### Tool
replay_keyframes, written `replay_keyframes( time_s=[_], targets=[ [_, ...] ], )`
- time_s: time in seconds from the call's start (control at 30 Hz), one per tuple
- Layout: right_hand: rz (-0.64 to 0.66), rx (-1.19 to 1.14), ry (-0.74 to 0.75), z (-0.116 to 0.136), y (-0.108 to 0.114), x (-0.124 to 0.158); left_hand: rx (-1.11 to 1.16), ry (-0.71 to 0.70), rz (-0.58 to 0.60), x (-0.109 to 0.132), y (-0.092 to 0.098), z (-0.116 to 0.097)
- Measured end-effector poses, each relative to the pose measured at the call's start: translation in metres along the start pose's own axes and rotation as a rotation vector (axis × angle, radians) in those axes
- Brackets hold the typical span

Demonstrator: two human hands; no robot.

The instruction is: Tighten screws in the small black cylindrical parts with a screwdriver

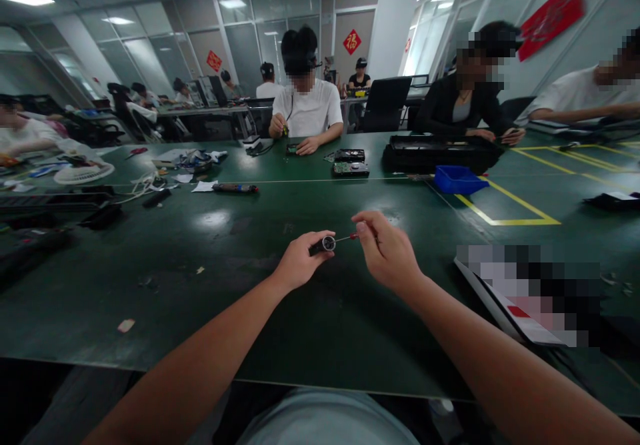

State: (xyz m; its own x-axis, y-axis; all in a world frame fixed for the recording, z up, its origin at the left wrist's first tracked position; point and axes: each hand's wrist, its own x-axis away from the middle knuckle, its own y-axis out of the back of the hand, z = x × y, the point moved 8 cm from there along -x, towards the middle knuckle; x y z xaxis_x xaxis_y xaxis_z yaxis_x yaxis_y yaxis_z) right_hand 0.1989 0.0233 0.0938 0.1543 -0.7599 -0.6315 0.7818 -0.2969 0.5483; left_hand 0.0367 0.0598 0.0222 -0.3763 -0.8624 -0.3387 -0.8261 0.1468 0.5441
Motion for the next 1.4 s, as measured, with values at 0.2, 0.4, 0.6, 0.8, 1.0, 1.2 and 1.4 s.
replay_keyframes(
  time_s=[0.2,0.4,0.6,0.8,1.0,1.2,1.4],
  targets=[
    [-0.048,-0.292,-0.183,-0.017,-0.006,0.002,-0.005,0.021,-0.017,-0.001,0.0,0.004],
    [-0.135,-0.542,-0.379,-0.045,-0.011,0.0,0.057,0.042,-0.04,-0.001,0.001,0.007],
    [-0.112,-0.88,-0.63,-0.076,-0.027,0.003,0.015,0.021,-0.034,-0.001,0.004,-0.003],
    [-0.192,-0.649,-0.445,-0.058,-0.011,0.003,-0.043,0.018,-0.003,-0.001,0.001,-0.005],
    [-0.15,-0.29,-0.219,-0.029,0.003,0.001,-0.091,-0.008,-0.033,-0.001,0.005,-0.005],
    [-0.05,-0.06,-0.055,-0.009,0.001,-0.001,-0.15,-0.039,-0.011,-0.002,0.002,-0.004],
    [-0.023,0.004,0.011,-0.005,-0.001,-0.002,-0.202,-0.027,0.0,-0.004,0.001,-0.001]
  ],
)
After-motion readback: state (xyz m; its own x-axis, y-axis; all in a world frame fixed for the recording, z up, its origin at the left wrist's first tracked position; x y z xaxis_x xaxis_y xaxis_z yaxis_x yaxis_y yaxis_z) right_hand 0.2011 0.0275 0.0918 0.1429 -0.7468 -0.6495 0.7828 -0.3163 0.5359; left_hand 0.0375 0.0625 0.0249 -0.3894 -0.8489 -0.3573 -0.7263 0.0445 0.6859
